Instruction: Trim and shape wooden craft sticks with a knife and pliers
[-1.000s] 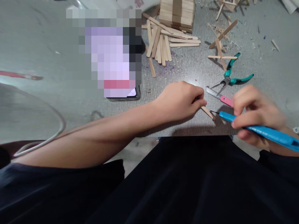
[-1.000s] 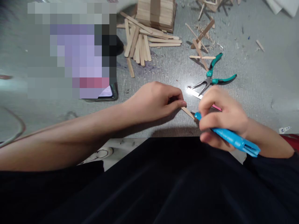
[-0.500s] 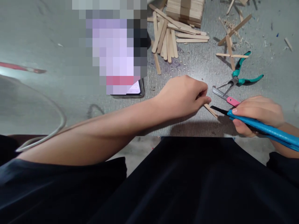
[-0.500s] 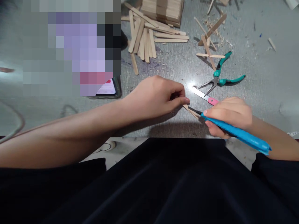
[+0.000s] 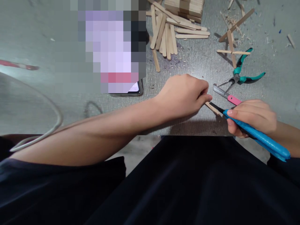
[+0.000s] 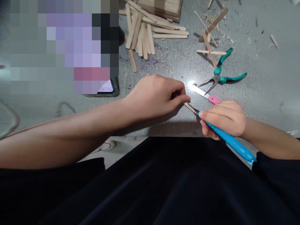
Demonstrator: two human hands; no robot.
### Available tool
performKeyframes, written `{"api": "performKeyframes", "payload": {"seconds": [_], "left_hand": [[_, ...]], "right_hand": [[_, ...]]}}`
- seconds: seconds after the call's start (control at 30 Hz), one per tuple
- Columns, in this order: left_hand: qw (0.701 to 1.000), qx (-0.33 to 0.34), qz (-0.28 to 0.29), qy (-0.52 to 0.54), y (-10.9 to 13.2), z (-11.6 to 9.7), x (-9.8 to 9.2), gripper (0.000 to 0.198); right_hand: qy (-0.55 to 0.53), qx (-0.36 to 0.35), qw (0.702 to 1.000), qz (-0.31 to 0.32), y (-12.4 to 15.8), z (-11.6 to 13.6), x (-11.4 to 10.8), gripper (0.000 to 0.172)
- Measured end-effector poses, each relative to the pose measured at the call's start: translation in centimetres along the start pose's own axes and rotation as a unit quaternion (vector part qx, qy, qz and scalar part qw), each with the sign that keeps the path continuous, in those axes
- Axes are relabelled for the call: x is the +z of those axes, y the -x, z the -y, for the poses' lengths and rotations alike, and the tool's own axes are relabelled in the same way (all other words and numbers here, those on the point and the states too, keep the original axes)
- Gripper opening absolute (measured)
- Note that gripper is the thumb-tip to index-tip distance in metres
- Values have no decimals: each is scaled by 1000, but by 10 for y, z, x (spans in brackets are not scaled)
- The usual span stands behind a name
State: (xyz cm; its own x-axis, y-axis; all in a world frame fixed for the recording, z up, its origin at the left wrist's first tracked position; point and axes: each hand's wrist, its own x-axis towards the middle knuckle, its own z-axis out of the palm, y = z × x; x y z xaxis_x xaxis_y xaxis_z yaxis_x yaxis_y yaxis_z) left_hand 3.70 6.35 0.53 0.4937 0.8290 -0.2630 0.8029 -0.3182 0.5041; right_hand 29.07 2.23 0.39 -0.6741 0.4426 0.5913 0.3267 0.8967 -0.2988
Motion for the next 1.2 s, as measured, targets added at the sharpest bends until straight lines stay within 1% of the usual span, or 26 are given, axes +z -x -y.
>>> {"api": "performKeyframes", "payload": {"seconds": [0.13, 0.27, 0.4, 0.5, 0.57, 0.67, 0.7, 0.87, 1.07, 1.2], "left_hand": [[1000, -13, -2, 8, 1, -1, 1, 32], [998, -35, -31, 30, 3, -3, 4, 30], [997, -30, -52, 51, 4, -2, 5, 24], [996, -23, -61, 62, 6, -3, 5, 25], [993, -20, -78, 83, 7, -3, 4, 25], [988, -33, -110, 102, 7, -4, 2, 26], [988, -36, -111, 99, 7, -4, 2, 27], [992, -35, -99, 63, 3, -1, 4, 30], [996, -24, -61, 68, 5, -2, 2, 23], [998, -16, -53, 32, 7, -2, 0, 22]], "right_hand": [[1, 12, 1000, -13, 1, 3, 1, 21], [35, 47, 998, -16, 0, 6, -1, 19], [61, 75, 995, -10, -1, 8, -2, 22], [70, 76, 994, -18, -1, 9, -2, 25], [74, 79, 994, -17, 0, 10, -3, 27], [83, 90, 992, -22, 2, 12, -5, 26], [89, 90, 992, -27, 3, 12, -6, 25], [115, 106, 988, -18, 2, 12, 1, 23], [139, 125, 982, -36, 2, 6, 7, 20], [126, 121, 983, -50, 2, 5, 7, 17]]}}
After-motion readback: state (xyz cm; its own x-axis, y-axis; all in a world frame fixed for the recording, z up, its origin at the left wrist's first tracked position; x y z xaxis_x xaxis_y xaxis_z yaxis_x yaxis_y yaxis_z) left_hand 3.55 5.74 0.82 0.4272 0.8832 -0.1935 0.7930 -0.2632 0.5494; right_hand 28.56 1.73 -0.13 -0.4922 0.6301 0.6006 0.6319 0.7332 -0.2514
